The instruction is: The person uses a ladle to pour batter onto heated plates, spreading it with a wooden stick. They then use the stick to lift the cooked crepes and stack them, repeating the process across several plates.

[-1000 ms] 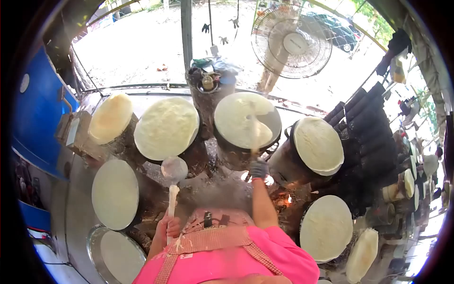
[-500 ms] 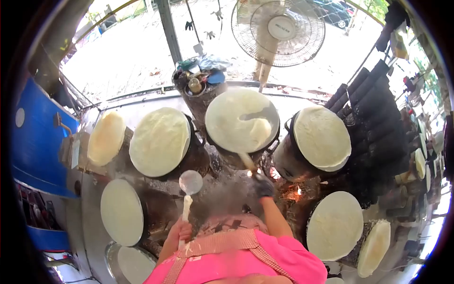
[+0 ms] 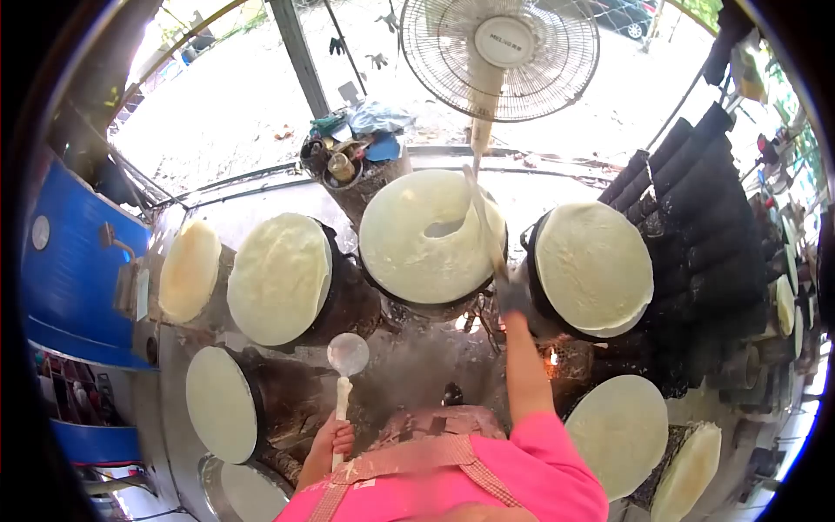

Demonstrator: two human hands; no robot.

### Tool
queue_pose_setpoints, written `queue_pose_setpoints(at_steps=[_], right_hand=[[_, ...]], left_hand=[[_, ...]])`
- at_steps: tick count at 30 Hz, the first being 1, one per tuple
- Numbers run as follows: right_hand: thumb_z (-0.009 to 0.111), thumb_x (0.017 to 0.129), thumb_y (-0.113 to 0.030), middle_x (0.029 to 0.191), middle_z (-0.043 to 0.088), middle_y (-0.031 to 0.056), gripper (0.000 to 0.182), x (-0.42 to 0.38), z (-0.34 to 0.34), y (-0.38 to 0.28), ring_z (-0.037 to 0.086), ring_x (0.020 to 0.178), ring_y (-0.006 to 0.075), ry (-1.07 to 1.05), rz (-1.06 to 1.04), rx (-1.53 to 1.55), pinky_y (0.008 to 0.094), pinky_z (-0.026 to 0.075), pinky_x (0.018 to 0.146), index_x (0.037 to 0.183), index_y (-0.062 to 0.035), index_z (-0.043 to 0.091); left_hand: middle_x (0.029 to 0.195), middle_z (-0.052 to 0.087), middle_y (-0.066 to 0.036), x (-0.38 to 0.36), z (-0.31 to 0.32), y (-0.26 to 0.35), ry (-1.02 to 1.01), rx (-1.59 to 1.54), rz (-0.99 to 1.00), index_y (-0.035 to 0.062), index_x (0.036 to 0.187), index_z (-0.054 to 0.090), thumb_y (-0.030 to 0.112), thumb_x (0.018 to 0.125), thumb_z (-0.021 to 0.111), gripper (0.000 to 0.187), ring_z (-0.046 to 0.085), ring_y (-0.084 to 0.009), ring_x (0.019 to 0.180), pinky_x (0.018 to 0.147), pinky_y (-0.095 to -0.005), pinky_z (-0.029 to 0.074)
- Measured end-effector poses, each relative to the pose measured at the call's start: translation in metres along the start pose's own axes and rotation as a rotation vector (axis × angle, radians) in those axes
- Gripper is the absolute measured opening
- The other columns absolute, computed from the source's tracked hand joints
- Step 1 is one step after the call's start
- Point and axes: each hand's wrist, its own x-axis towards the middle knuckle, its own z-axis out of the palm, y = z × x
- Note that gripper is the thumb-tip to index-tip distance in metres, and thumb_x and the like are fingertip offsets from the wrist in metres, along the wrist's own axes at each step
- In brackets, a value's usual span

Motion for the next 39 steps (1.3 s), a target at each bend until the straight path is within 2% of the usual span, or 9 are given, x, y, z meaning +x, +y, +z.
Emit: queue_pose_setpoints(at_steps=[8, 11, 14, 21, 25, 26, 31, 36, 39], right_hand=[[0.044, 0.084, -0.035, 0.079, 0.064, 0.0109, 0.030, 0.015, 0.082, 0.021, 0.060, 0.075, 0.0239, 0.320, -0.523, -0.142, 0.0386, 0.047, 0.073, 0.092, -0.0134, 0.062], [0.046, 0.080, -0.024, 0.078, 0.063, 0.0105, 0.021, -0.011, 0.109, 0.029, 0.059, 0.070, 0.0208, -0.116, -0.261, -0.422, 0.0356, 0.049, 0.068, 0.084, -0.0139, 0.065], [0.048, 0.079, -0.022, 0.065, 0.059, 0.0067, 0.018, -0.043, -0.008, 0.008, 0.055, 0.057, 0.0189, -0.102, -0.028, 0.744, 0.0304, 0.045, 0.053, 0.072, -0.0128, 0.063], [0.065, 0.071, -0.022, 0.059, 0.057, 0.0004, 0.022, -0.079, 0.116, 0.060, 0.048, 0.050, 0.0127, -0.120, -0.126, 0.855, 0.0273, 0.040, 0.051, 0.089, -0.0079, 0.065], [0.057, 0.075, -0.029, 0.071, 0.061, 0.0153, 0.025, -0.037, -0.014, 0.003, 0.059, 0.064, 0.0250, 0.108, 0.085, 0.564, 0.0333, 0.044, 0.060, 0.083, -0.0062, 0.063], [0.057, 0.074, -0.031, 0.072, 0.061, 0.0151, 0.025, -0.015, -0.010, 0.002, 0.059, 0.067, 0.0279, 0.119, 0.045, 0.297, 0.0353, 0.045, 0.062, 0.081, -0.0081, 0.063], [0.050, 0.074, -0.033, 0.069, 0.060, 0.0135, 0.023, -0.015, 0.000, -0.002, 0.059, 0.068, 0.0312, 0.010, -0.560, -0.169, 0.0417, 0.046, 0.063, 0.071, -0.0132, 0.061], [0.042, 0.080, -0.050, 0.056, 0.056, 0.0154, 0.045, -0.034, -0.016, 0.020, 0.056, 0.053, 0.0319, 0.146, -0.061, -0.194, 0.0432, 0.045, 0.050, 0.073, -0.0101, 0.061], [0.059, 0.070, -0.033, 0.058, 0.056, 0.0111, 0.020, -0.063, 0.001, 0.029, 0.055, 0.053, 0.0304, 0.212, -0.597, -0.274, 0.0404, 0.044, 0.053, 0.072, -0.0134, 0.061]], left_hand=[[0.053, 0.028, 0.003, -0.009, -0.025, 0.008, -0.073, 0.090, 0.027, 0.0242, 0.125, 0.032, 0.004, 0.083, 0.040, 0.047, 0.028, -0.0052, 0.038, 0.032, -0.0185, 0.025], [0.053, 0.029, 0.003, -0.023, -0.018, 0.012, 0.036, -0.128, -0.104, 0.0222, 0.107, 0.042, 0.007, 0.084, 0.041, 0.027, 0.028, -0.0058, 0.037, 0.031, -0.0189, 0.025], [0.052, 0.030, 0.002, -0.030, -0.021, 0.036, -0.064, 0.038, 0.001, 0.0209, 0.090, 0.042, 0.009, 0.083, 0.043, 0.014, 0.028, -0.0068, 0.036, 0.030, -0.0201, 0.027], [0.051, 0.033, 0.000, -0.025, -0.041, 0.046, -0.102, -0.286, -0.096, 0.0080, 0.064, 0.039, 0.015, 0.088, 0.038, 0.025, 0.034, -0.0095, 0.038, 0.035, -0.0231, 0.034], [0.053, 0.035, -0.001, -0.023, -0.033, 0.051, -0.187, -0.281, -0.100, 0.0054, 0.070, 0.044, 0.019, 0.087, 0.040, 0.022, 0.038, -0.0100, 0.039, 0.035, -0.0230, 0.034], [0.053, 0.033, 0.002, -0.016, -0.038, 0.053, -0.193, -0.388, -0.139, 0.0294, 0.114, 0.049, 0.013, 0.086, 0.040, 0.033, 0.033, -0.0079, 0.036, 0.032, -0.0203, 0.029], [0.045, 0.028, 0.004, 0.022, -0.013, 0.083, -0.063, -0.265, -0.185, 0.0157, 0.054, 0.028, 0.023, 0.081, 0.046, 0.034, 0.028, -0.0078, 0.032, 0.028, -0.0218, 0.025], [0.048, 0.032, 0.003, 0.085, 0.035, 0.124, -0.284, 0.087, -0.059, 0.0137, 0.078, 0.047, 0.022, 0.086, 0.041, 0.013, 0.031, -0.0085, 0.033, 0.029, -0.0225, 0.027], [0.045, 0.030, 0.004, 0.116, 0.096, 0.132, -0.194, 0.226, 0.066, 0.0142, 0.069, 0.038, 0.020, 0.086, 0.042, 0.018, 0.030, -0.0077, 0.032, 0.028, -0.0217, 0.025]])
